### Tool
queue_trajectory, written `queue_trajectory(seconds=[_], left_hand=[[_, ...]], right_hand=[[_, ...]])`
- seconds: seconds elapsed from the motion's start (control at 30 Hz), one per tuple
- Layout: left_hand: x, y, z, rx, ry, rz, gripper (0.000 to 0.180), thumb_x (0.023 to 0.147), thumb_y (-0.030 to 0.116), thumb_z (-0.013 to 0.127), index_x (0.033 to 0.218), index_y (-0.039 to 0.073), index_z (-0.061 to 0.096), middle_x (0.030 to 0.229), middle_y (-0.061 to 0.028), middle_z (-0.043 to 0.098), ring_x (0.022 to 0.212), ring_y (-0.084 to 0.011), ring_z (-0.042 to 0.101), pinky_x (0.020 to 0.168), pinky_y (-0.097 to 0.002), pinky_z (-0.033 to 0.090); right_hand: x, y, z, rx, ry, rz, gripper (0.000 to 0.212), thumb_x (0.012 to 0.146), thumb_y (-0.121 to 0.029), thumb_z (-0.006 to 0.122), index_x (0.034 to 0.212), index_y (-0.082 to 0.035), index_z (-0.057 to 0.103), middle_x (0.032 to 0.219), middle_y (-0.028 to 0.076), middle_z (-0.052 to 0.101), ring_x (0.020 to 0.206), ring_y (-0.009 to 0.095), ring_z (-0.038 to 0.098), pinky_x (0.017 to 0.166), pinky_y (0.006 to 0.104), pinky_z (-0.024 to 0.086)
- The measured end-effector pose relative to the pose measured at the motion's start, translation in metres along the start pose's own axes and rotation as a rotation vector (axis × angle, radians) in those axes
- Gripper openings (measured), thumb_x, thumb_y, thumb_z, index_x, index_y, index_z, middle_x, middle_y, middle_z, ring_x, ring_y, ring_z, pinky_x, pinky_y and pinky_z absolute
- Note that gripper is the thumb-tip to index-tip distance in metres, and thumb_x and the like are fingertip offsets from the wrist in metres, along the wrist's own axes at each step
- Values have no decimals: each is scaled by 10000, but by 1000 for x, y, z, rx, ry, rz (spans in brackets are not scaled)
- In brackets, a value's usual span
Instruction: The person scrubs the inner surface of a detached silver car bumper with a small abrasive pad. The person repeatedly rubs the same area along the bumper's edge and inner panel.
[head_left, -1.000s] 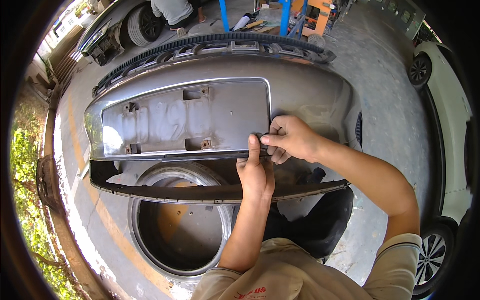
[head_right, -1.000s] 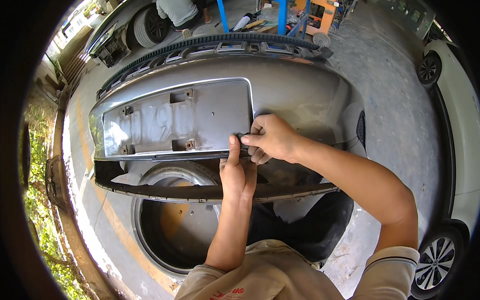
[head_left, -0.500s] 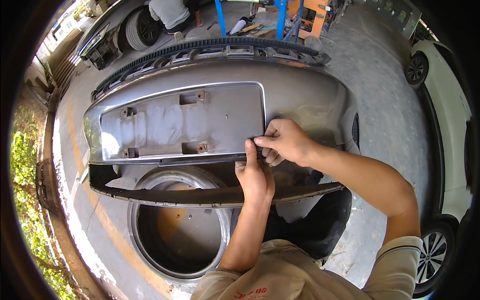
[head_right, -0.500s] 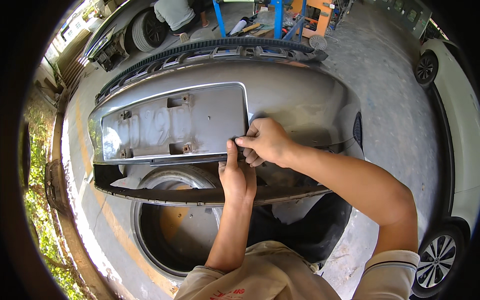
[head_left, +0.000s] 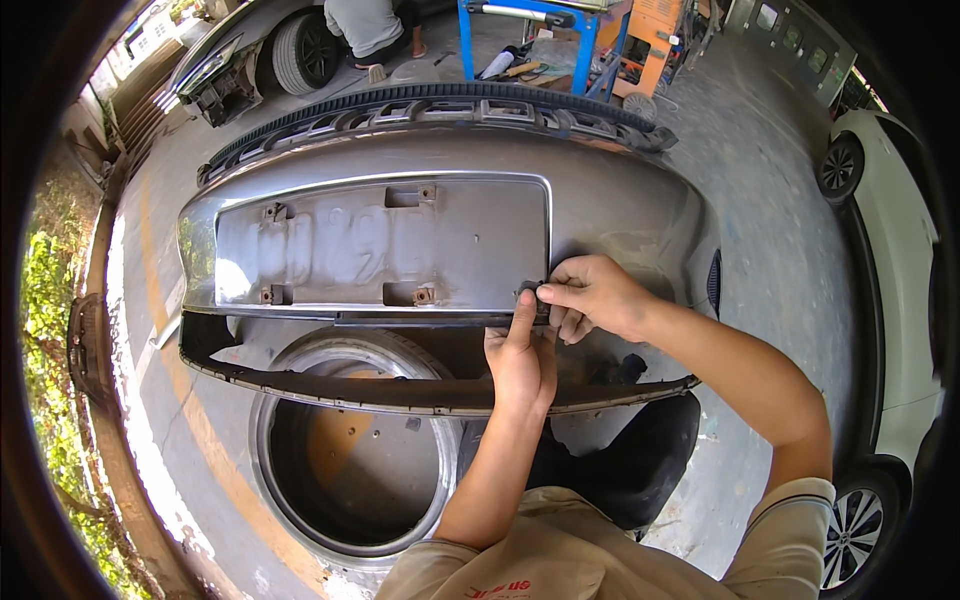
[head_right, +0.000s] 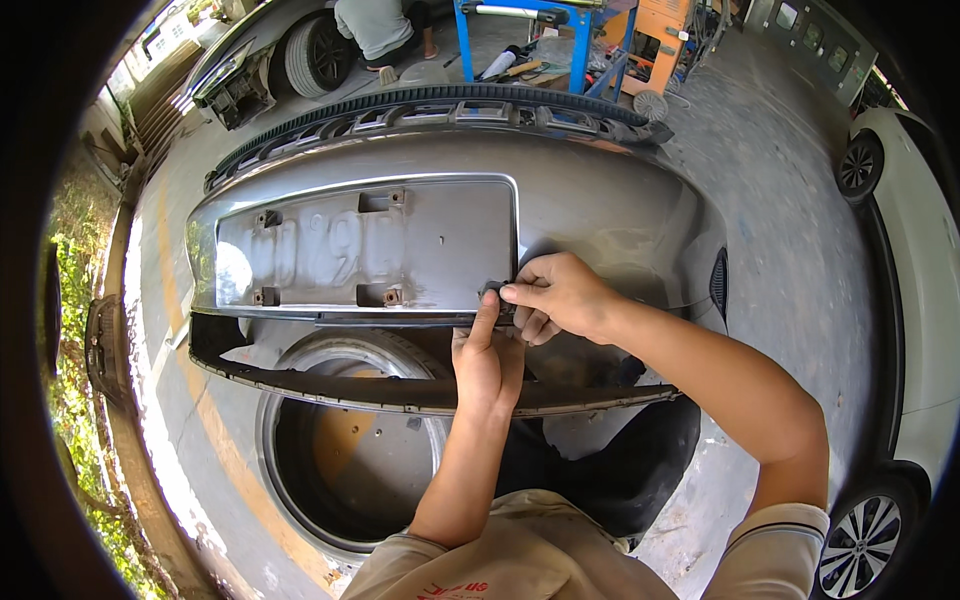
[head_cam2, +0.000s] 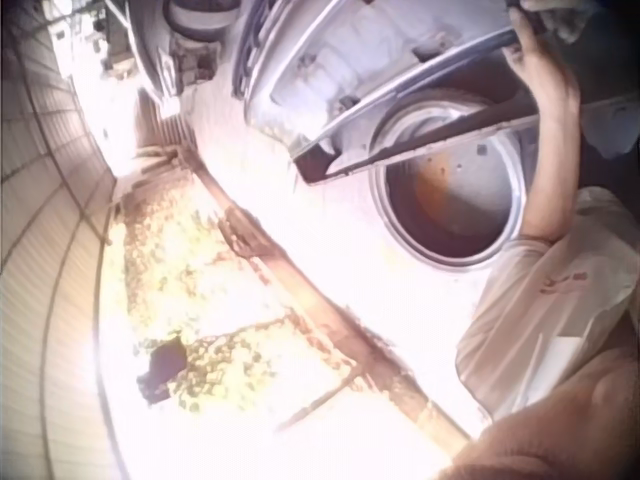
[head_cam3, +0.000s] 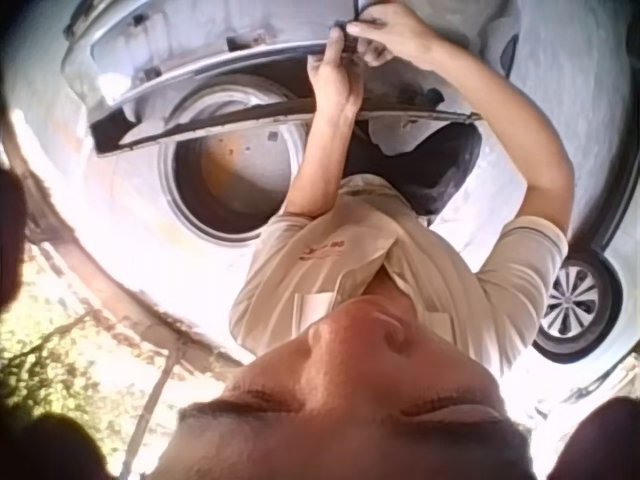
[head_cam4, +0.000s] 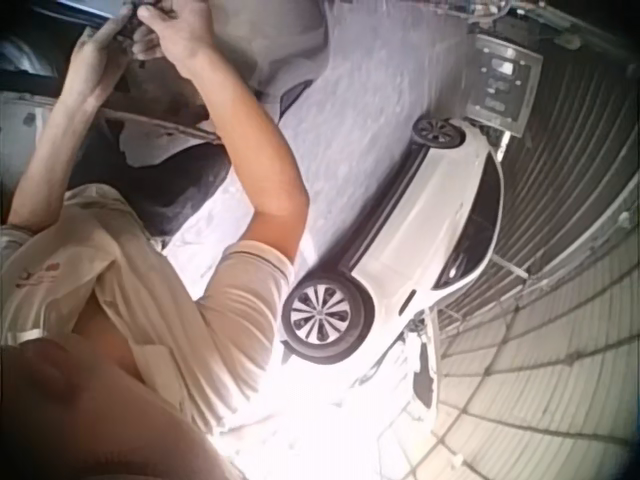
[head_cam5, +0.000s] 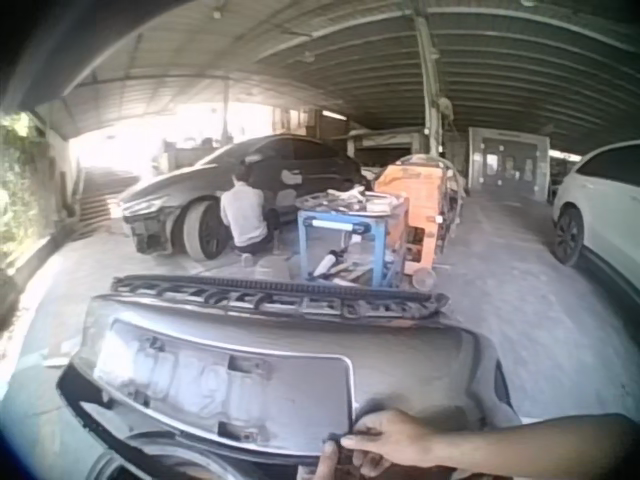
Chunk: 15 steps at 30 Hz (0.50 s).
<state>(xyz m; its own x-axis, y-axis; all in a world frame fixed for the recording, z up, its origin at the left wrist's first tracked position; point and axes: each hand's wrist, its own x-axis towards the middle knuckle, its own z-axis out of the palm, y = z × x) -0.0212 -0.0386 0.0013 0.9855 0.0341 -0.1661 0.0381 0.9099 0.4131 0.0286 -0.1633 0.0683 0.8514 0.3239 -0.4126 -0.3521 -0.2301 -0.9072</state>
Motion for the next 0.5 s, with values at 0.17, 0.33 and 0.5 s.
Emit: queue_trajectory(seconds=[0.17,0.33,0.5], left_hand=[[8,-1,-12,-110,-51,-125,189,962,169,653,1122,97,581,1045,-11,631,972,-155,578,845,-342,472],[6,-1,-3,-9,58,-55,182,952,174,673,1085,81,591,998,-14,626,911,-138,576,779,-326,481],[10,-5,-6,-4,32,3,152,954,173,672,1046,69,610,969,-19,634,869,-135,584,749,-318,485]], right_hand=[[3,2,5,-35,36,2,269,971,-216,633,946,52,612,739,105,644,607,192,651,533,304,556],[3,-4,4,-35,23,53,285,972,-210,630,942,73,610,760,131,648,608,207,659,536,322,578],[4,-2,4,-43,25,40,282,976,-235,627,944,45,608,753,111,650,611,193,659,542,308,567]])
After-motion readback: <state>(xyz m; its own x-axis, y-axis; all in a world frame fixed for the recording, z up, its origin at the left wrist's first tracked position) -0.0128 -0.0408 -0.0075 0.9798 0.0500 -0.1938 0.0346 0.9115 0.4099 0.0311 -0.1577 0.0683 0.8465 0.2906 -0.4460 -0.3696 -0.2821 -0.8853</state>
